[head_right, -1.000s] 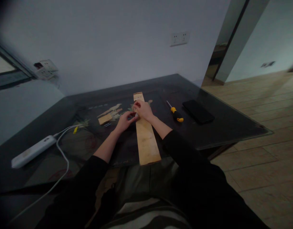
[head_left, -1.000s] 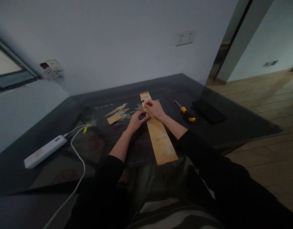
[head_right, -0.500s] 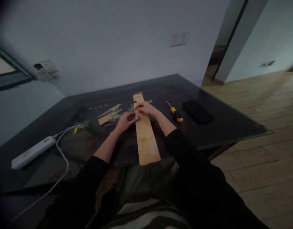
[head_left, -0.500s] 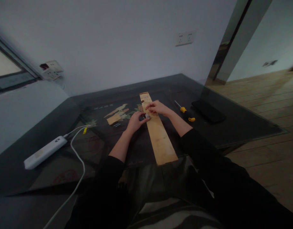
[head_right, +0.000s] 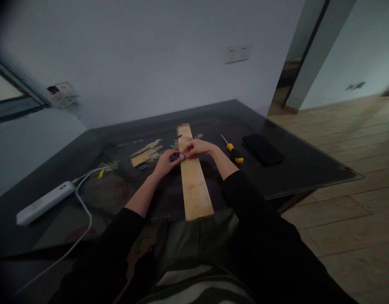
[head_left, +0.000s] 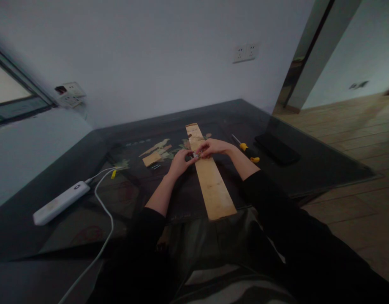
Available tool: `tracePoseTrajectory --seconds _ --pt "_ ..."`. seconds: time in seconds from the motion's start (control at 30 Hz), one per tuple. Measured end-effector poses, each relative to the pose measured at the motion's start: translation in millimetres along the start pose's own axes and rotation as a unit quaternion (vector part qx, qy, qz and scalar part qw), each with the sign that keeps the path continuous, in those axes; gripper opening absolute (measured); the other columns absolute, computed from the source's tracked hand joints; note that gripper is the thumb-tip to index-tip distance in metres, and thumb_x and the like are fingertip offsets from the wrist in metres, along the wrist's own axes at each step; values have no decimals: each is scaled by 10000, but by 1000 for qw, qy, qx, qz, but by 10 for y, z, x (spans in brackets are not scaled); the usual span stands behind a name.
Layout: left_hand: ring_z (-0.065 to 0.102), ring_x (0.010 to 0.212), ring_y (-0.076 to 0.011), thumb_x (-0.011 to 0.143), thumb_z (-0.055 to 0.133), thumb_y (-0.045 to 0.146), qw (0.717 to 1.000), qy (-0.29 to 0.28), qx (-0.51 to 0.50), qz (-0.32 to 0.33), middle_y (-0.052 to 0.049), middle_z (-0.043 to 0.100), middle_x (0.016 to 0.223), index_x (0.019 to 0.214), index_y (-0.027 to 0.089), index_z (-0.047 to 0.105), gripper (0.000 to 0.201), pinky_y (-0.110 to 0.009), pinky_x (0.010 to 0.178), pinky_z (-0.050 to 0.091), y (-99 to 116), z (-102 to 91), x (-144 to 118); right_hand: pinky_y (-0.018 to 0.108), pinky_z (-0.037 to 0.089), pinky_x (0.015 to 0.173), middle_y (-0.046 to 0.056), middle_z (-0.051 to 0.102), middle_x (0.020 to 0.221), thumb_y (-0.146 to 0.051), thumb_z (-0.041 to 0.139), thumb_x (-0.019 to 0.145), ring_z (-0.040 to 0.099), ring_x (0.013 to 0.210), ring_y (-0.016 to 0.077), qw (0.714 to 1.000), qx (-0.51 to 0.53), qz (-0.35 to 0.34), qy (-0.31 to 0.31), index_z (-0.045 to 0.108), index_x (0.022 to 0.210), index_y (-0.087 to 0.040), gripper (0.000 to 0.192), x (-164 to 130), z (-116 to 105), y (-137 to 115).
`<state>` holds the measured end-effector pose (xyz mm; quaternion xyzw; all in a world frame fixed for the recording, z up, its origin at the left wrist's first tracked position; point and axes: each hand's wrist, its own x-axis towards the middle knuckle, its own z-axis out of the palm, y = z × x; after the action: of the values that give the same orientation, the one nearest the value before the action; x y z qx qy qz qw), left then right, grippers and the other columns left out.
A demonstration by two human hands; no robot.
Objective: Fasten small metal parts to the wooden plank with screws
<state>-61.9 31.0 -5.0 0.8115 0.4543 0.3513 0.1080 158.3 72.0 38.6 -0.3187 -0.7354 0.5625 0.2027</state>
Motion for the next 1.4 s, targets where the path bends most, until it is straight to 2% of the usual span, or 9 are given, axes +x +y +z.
tracePoseTrajectory --seconds 0.53,0.73,0.93,1.03,1.13,1.23,1.4 --pt "640 891 -219 828 671 433 1000 -7 -18 -1 -79 682 951 1025 184 675 317 -355 809 516 -35 11 0 207 507 625 11 703 767 -196 727 684 592 637 85 998 -44 -43 12 759 859 -166 181 92 76 31" --pt "636 876 -218 819 681 425 1000 -12 -18 1 -77 685 945 1006 175 677 312 -353 805 511 -6 -5 8 239 492 628 15 694 743 -218 721 678 589 628 103 995 -65 -69 19 749 861 -146 198 120 105 18" --pt "605 944 -231 807 699 387 999 -20 25 16 -69 671 956 1003 183 676 284 -369 859 490 4 -13 -3 260 466 702 23 698 761 -233 711 677 601 710 124 986 -116 -105 55 730 781 -132 147 122 176 -79" --pt "597 946 -236 819 684 401 999 -23 35 20 -72 665 942 1004 178 678 290 -372 860 487 22 -17 -4 250 451 676 24 691 746 -266 721 682 587 689 119 983 -127 -99 92 728 786 -126 174 119 198 -117" --pt "601 941 -234 833 665 412 999 -23 33 19 -77 666 954 1013 181 681 293 -369 861 488 19 -38 5 226 422 591 4 660 678 -276 729 686 537 589 90 983 -101 -80 129 724 787 -120 186 124 200 -101" --pt "612 925 -227 844 650 403 999 -7 47 -5 -83 674 966 1029 185 682 287 -355 849 491 -49 -111 11 209 392 512 -20 609 576 -227 724 692 490 495 72 987 -47 -50 147 714 769 -113 138 137 198 -41" --pt "630 890 -242 797 693 395 984 48 137 -106 -104 696 957 974 189 697 272 -355 820 493 -300 -338 -41 213 463 527 1 639 563 -142 757 663 538 487 81 986 -3 -13 166 699 720 -113 87 158 205 30"
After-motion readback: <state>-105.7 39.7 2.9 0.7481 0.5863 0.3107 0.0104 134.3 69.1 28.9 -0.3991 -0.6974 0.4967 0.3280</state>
